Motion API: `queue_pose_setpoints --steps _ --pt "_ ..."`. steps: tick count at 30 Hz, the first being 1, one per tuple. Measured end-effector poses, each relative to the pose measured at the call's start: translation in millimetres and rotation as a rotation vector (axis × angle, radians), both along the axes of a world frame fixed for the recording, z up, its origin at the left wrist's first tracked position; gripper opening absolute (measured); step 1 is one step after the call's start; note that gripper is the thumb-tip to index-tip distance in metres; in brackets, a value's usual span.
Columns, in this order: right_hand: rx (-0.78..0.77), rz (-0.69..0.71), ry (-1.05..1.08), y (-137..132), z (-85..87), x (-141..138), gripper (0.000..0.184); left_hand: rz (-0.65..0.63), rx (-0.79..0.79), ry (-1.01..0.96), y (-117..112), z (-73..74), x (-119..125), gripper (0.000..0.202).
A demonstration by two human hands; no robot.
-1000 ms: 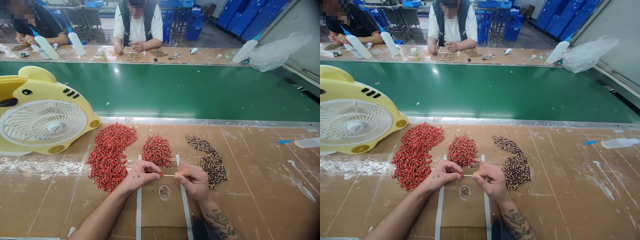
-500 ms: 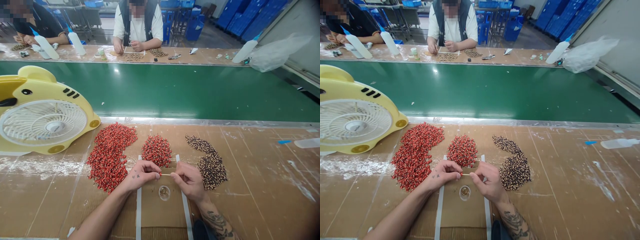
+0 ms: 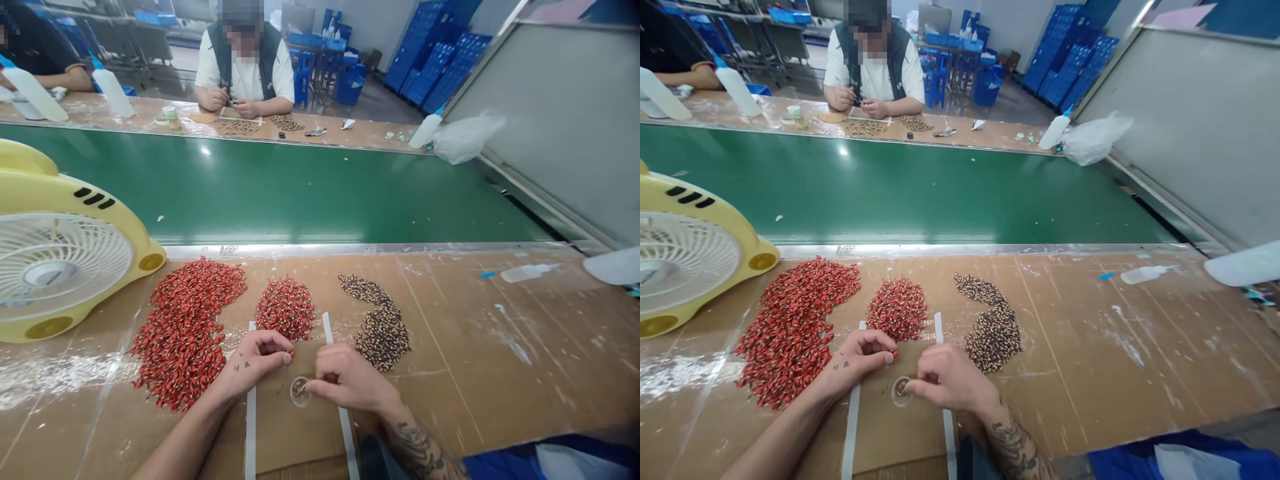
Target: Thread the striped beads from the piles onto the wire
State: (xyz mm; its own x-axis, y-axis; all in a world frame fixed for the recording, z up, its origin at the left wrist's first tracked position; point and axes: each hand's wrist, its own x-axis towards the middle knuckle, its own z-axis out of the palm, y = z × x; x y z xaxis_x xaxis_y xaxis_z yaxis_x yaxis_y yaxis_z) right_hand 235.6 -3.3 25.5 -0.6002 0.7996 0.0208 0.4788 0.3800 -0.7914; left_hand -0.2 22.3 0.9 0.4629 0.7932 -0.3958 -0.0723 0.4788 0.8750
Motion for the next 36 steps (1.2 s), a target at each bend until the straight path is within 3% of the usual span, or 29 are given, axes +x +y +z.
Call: queue_pose_setpoints --steps 6,10,16,21,32,36 --pt "0.114 -0.411 -0.226 4 15.1 68 0.021 -0.015 -0.019 0.003 1 3.6 1 0.014" --pt "0.195 -0.345 -0.385 6 15.0 94 0.016 -0.008 -0.022 0.002 0 3.7 2 0.015" --pt "0.195 -0.277 -0.497 10 0.8 77 0.015 -0.002 -0.022 -0.019 0 0.5 1 0.016" --pt "0.175 -0.278 -0.521 15 4.2 69 0.016 0.001 -0.015 -0.011 -1 2.4 1 0.015" --pt "0.189 -0.275 -0.479 15 -0.2 66 0.015 -0.002 -0.011 -0.022 -2 4.3 2 0.011" --pt "0.220 -0.284 -0.331 10 7.3 52 0.014 0.043 0.011 -0.022 -2 4.8 3 0.013"
